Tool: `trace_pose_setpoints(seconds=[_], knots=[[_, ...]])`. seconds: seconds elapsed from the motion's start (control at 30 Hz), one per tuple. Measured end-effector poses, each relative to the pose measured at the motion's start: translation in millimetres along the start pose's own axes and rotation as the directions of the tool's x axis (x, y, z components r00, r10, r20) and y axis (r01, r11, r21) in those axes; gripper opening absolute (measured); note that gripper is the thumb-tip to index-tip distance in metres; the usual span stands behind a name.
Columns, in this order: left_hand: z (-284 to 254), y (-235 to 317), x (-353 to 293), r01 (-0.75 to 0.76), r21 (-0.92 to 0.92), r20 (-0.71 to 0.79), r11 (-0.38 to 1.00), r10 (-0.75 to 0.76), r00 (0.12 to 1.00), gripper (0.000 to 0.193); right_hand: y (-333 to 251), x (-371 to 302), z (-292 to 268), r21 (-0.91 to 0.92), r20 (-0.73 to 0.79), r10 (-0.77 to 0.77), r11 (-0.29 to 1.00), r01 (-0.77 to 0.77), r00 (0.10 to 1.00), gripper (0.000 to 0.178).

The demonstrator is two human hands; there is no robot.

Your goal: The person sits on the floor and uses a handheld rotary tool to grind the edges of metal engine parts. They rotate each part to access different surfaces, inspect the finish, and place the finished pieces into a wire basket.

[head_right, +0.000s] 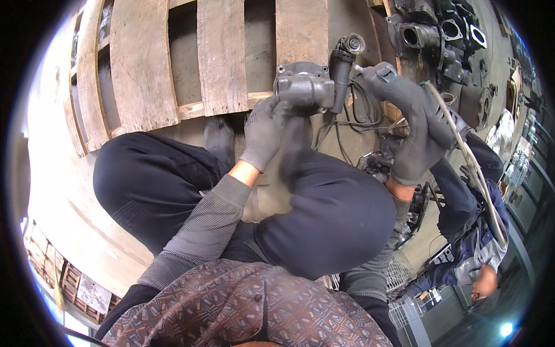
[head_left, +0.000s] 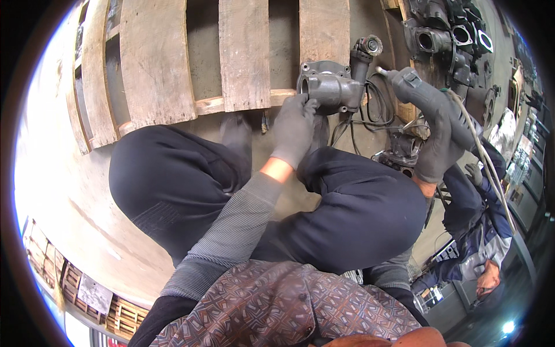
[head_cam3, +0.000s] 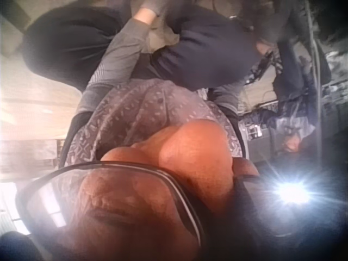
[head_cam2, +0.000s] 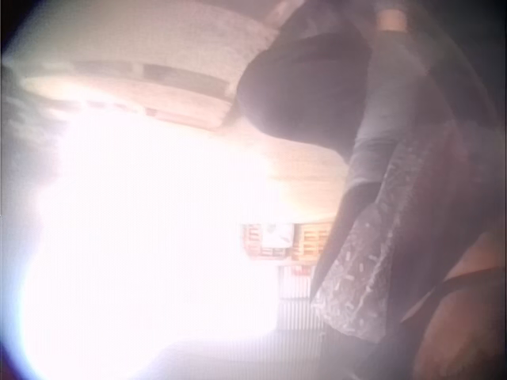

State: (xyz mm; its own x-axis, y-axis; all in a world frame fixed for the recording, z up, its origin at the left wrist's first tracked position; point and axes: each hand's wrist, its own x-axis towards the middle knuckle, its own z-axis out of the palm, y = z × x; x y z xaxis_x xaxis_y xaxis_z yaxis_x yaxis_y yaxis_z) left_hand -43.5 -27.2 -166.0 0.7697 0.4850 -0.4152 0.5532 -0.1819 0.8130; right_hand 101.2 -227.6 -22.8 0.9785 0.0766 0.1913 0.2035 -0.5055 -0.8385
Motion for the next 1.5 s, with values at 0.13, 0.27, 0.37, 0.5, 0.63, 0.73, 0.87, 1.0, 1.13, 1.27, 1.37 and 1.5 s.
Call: trace_pose_setpoints(seconds=[0.13, 0.27, 0.37, 0.5, 0.63, 0.73, 0.87, 1.0, 1.13, 1.27, 1.37, 1.5], knots=[[0, 2, 0, -0.027, 0.048, -0.037, 0.998, 0.029, 0.999, 0.029, -7, -11, -7, -0.017, -0.012, 0.052, 0.998, -0.052, 0.999, 0.045], [0, 2, 1, -0.006, 0.039, 0.006, 0.999, 0.006, 1.000, 0.035, 9, -15, 5, -0.036, -0.025, 0.054, 0.998, -0.055, 0.998, 0.035], [0, 2, 2, 0.002, 0.021, 0.021, 1.000, -0.002, 1.000, 0.027, 19, -14, 15, -0.014, 0.008, 0.007, 1.000, -0.006, 1.000, 0.035], [2, 0, 3, 0.006, -0.003, 0.034, 1.000, -0.006, 0.999, 0.027, 18, -16, 9, -0.044, 0.011, 0.004, 0.999, -0.003, 1.000, 0.036], [4, -6, 6, 0.007, -0.076, 0.077, 0.997, -0.001, 0.997, 0.028, 10, -36, -15, 0.043, 0.000, 0.147, 0.988, -0.147, 0.989, 0.035], [7, -13, 8, -0.040, -0.073, 0.074, 0.997, 0.045, 0.996, 0.030, 15, -62, -27, 0.135, -0.037, 0.283, 0.952, -0.275, 0.958, 0.042], [11, -20, 7, -0.062, -0.061, 0.053, 0.996, 0.065, 0.996, 0.029, 35, -83, -26, 0.090, -0.001, 0.253, 0.963, -0.252, 0.967, 0.060], [12, -20, 8, -0.041, -0.089, 0.052, 0.995, 0.046, 0.998, 0.029, 50, -87, -23, 0.146, 0.077, 0.266, 0.950, -0.275, 0.961, 0.065], [10, -17, 7, -0.056, -0.044, 0.043, 0.997, 0.058, 0.997, 0.030, 55, -88, -21, 0.149, 0.079, 0.242, 0.957, -0.251, 0.967, 0.066], [8, -14, 7, -0.030, -0.071, 0.071, 0.997, 0.035, 0.997, 0.029, 55, -92, -14, 0.148, 0.057, 0.239, 0.958, -0.245, 0.969, 0.067], [8, -14, 7, -0.047, -0.076, 0.045, 0.996, 0.050, 0.998, 0.028, 56, -93, -11, 0.142, 0.069, 0.193, 0.969, -0.201, 0.979, 0.068], [8, -15, 7, -0.061, -0.046, 0.059, 0.997, 0.064, 0.996, 0.027, 63, -90, -14, -0.004, 0.198, 0.079, 0.997, -0.080, 0.977, 0.068]])
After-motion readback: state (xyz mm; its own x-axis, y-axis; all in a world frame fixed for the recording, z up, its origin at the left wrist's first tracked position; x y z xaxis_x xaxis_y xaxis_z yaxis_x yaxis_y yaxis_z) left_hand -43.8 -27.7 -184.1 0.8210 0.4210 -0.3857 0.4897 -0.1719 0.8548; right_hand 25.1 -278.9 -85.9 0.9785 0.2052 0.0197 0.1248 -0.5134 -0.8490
